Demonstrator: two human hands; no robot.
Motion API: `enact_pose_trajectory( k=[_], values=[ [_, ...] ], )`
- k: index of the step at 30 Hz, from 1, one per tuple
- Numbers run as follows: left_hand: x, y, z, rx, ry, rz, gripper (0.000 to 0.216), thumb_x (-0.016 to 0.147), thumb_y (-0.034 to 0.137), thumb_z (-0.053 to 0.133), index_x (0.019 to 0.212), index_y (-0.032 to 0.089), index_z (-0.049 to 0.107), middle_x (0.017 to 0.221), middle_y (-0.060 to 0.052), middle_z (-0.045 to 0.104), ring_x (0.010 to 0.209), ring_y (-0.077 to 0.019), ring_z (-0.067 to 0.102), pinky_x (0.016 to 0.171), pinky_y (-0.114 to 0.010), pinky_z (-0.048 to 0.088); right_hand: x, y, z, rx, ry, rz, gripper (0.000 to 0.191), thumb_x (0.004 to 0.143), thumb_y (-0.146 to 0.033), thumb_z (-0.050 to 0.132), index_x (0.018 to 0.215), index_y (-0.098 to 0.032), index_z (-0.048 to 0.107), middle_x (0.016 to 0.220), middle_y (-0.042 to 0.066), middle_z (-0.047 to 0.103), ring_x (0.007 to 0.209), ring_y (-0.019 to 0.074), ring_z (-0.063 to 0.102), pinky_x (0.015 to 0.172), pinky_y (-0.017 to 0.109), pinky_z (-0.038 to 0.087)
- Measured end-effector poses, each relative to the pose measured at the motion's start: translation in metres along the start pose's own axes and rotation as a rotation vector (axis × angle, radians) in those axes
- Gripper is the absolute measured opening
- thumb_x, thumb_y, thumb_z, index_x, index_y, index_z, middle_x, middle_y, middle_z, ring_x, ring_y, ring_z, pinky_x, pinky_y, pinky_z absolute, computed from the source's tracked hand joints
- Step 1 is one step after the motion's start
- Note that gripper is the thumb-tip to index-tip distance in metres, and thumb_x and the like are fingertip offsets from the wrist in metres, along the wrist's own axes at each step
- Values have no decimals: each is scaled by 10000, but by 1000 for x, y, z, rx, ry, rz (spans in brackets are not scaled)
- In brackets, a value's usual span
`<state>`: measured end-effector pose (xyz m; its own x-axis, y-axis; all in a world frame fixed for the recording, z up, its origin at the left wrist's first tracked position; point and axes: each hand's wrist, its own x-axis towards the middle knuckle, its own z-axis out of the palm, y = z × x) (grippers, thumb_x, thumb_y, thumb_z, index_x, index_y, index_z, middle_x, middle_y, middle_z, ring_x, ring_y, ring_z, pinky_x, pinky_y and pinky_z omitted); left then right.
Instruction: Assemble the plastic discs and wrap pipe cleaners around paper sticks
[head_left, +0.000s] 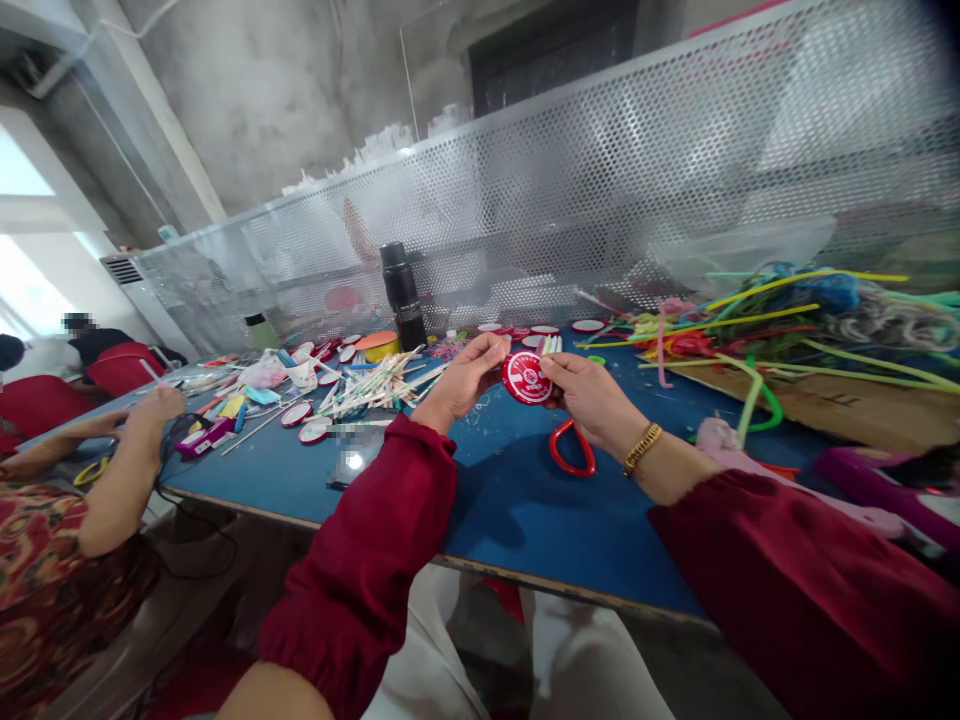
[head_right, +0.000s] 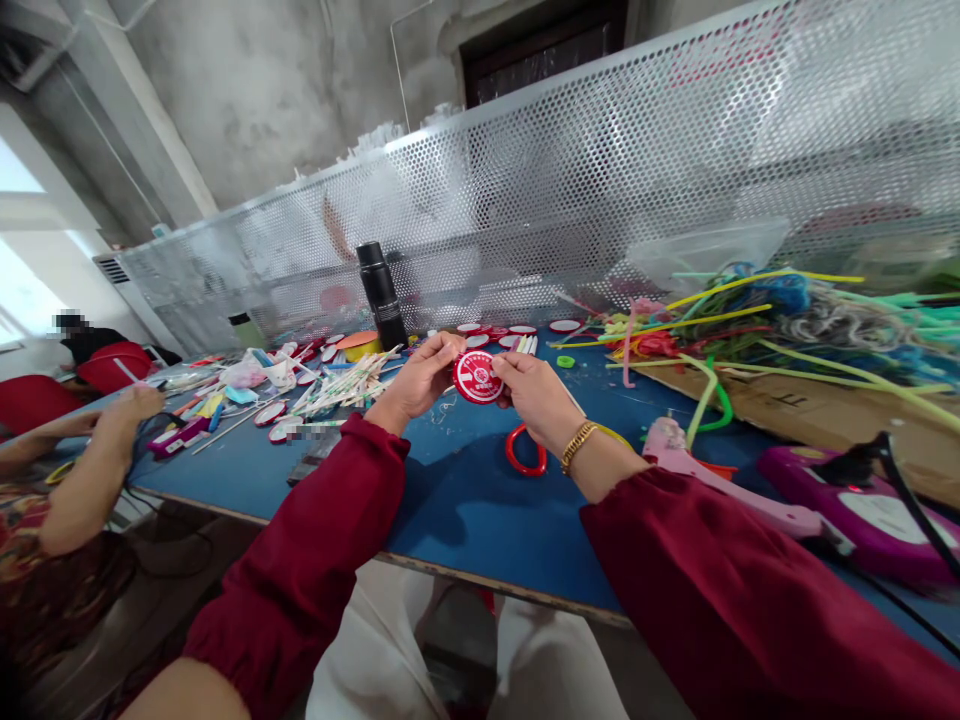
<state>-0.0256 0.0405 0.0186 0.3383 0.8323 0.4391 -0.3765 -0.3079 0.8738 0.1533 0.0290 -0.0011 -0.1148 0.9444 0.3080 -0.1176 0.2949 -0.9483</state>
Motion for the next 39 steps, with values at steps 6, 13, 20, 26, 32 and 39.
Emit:
enact_pose_trajectory(
  k=[6,13,20,26,32,39],
  values=[
    [0,-5,0,23,11,-24,343,823,445,799,816,182,579,860,6,550,754,-107,506,709,-236,446,-1,-2,0,36,0,-8,453,705,-615,787,758,-197,620,600,-24,517,539,104,448,473,240,377],
    [3,-7,-6,179,114,-95,324,901,511,697,939,191,662,903,-21,652,772,-121,591,748,-256,492,-1,-4,-2,-19,38,-91,405,772,-589,739,822,-199,643,611,-29,506,540,106,435,492,256,363],
    [8,-12,-12,227,187,-434,563,957,681,484,962,168,717,836,-118,748,652,-170,656,560,-251,410,7,1,-13,-309,90,-307,284,835,-458,678,994,-230,736,821,45,677,753,204,608,719,360,516],
    [9,-9,-12,143,204,-362,260,856,245,704,1106,178,735,817,-53,737,668,-132,655,612,-235,465,3,0,-18,-577,2,-514,216,807,-179,576,832,-249,779,1106,84,751,1107,276,664,1056,474,491],
    [7,-12,-4,161,172,-269,450,755,102,778,1192,182,704,1067,-77,744,800,-134,681,747,-276,569,7,9,-19,-371,127,-379,415,745,-229,680,1159,-198,703,1295,143,660,932,240,701,809,412,583],
    [3,-8,5,248,95,-288,369,773,145,808,1132,163,725,1064,-93,745,842,-166,682,808,-337,582,13,17,-24,-463,120,-254,281,863,-441,642,1004,-208,712,818,55,703,627,188,609,591,338,501]
  ],
)
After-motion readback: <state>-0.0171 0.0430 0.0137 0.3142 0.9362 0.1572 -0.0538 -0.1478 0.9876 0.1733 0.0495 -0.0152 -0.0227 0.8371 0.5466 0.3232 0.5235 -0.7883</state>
